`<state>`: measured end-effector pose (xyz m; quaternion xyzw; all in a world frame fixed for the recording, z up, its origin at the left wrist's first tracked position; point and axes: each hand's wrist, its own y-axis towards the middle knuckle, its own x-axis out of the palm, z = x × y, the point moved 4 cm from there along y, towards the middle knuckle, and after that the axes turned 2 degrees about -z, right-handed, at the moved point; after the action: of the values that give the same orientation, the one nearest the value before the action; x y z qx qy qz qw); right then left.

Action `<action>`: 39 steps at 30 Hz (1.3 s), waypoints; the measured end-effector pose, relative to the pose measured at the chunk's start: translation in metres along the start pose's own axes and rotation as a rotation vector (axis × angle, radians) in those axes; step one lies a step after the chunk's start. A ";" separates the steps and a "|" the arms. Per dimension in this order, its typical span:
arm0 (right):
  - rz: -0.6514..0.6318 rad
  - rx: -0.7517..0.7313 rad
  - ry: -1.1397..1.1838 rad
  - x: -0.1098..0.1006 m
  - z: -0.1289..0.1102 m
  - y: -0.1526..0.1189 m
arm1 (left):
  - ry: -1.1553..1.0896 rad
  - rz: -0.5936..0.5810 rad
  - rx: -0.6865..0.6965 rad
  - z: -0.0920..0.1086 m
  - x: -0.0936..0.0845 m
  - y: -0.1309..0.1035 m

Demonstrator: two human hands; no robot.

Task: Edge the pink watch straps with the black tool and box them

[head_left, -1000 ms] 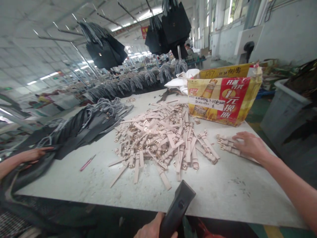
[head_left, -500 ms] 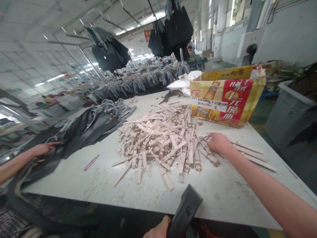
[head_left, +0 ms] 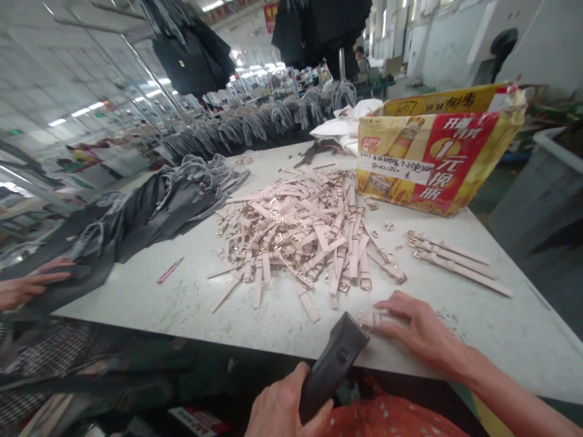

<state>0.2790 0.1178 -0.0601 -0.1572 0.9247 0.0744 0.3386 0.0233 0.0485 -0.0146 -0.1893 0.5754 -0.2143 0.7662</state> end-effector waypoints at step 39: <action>-0.107 -0.206 -0.123 0.010 -0.015 -0.011 | 0.373 0.000 0.227 0.032 -0.042 0.020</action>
<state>0.2663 0.1008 -0.0552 -0.2352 0.8800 0.1604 0.3803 0.0458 0.0898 0.0165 -0.0590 0.6794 -0.3090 0.6629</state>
